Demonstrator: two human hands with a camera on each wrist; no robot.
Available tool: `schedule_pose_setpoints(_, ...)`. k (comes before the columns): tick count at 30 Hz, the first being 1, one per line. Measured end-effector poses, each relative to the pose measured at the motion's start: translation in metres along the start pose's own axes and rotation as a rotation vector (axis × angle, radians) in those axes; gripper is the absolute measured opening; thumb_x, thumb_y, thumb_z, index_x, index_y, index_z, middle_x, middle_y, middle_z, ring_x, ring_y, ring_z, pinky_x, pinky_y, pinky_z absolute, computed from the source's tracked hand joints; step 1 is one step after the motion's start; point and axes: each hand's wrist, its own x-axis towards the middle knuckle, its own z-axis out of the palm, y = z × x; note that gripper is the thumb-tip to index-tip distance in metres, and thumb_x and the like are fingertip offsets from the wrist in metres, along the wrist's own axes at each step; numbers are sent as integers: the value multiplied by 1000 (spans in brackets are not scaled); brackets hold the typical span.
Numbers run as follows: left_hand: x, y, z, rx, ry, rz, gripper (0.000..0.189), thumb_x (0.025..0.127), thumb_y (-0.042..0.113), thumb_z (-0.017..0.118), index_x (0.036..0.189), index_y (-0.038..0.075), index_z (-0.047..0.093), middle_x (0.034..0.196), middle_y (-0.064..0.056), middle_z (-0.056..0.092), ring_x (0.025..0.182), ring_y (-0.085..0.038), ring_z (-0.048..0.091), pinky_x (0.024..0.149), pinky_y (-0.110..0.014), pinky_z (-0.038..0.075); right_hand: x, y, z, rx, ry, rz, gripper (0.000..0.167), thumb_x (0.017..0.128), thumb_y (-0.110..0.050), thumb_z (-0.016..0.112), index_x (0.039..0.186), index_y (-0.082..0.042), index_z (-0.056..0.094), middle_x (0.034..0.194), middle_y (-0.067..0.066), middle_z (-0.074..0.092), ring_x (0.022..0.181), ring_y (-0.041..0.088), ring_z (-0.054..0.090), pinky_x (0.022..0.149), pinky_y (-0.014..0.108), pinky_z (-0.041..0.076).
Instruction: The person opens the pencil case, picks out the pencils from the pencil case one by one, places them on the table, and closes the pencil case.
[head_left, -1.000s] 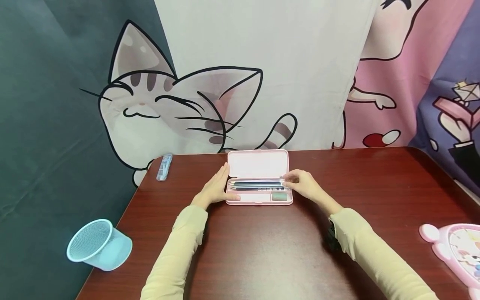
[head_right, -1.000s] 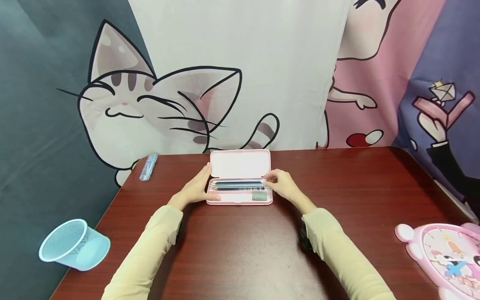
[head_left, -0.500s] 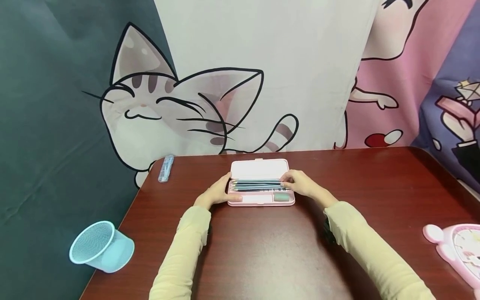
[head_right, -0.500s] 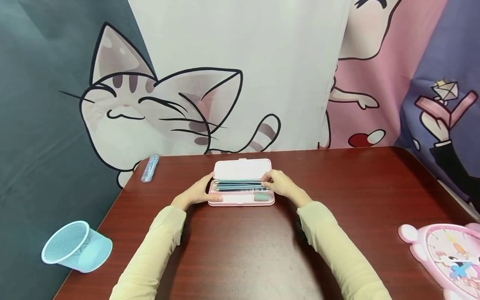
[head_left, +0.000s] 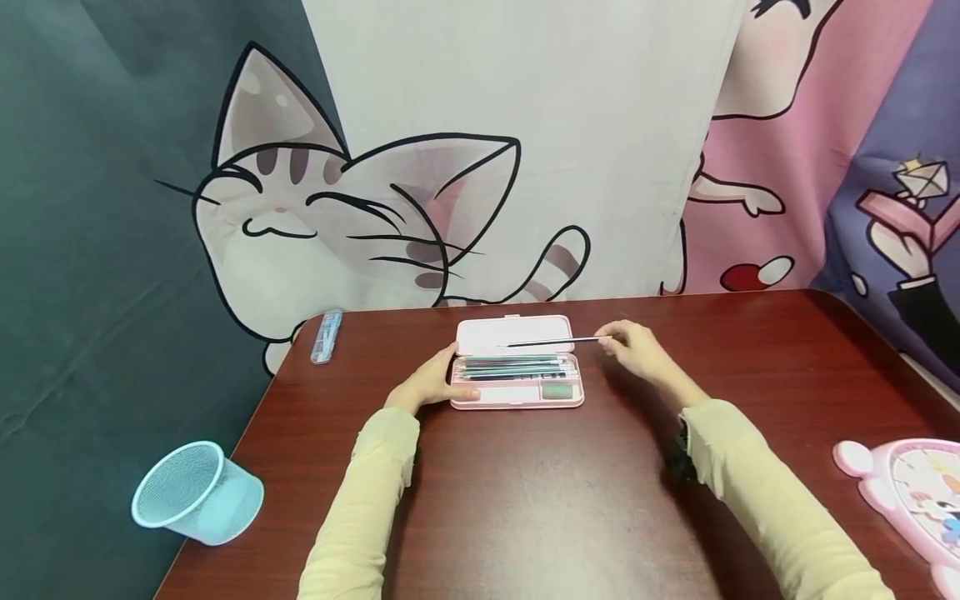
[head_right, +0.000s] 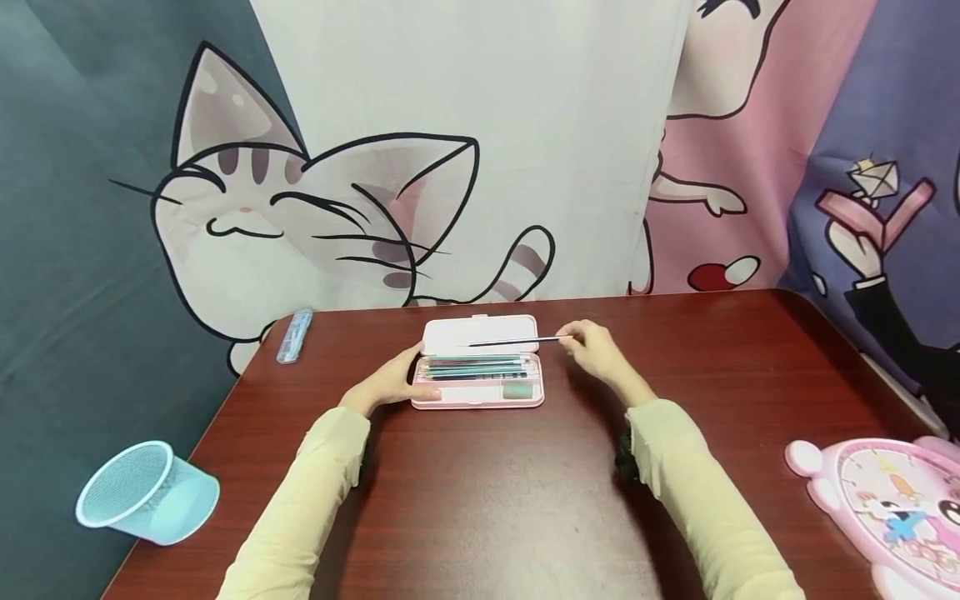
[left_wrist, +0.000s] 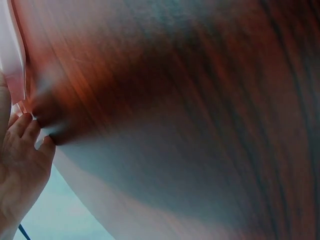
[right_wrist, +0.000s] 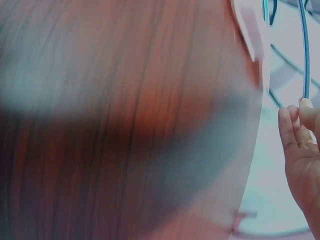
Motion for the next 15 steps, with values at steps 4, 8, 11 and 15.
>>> schedule_pose_setpoints(4,2,0,0,-12,4,20,103,70,39,77,145,4,17,147,-16,29,135,-27,30,110,-41,27,-10,16,-29,-37,38,20,13,89,-7,57,94,1,65,72,13,64,63,4,52,57,18,39)
schedule_pose_setpoints(8,1,-1,-1,-15,13,21,104,69,39,78,146,4,16,147,-16,29,135,-27,30,111,-42,26,-15,39,-54,-47,49,44,17,89,-10,57,97,4,64,74,18,67,62,0,54,55,16,36)
schedule_pose_setpoints(11,0,0,-1,-2,11,16,105,70,39,78,146,4,15,148,-16,28,136,-27,28,111,-41,26,-22,60,-65,-28,33,100,21,90,-13,56,98,5,62,74,17,66,63,-1,53,58,18,36)
schedule_pose_setpoints(15,-2,2,-1,0,15,22,104,70,38,78,146,3,16,147,-16,29,136,-27,29,111,-41,27,-34,84,-71,-18,5,194,22,91,-16,55,97,5,60,73,12,62,66,7,51,61,22,36)
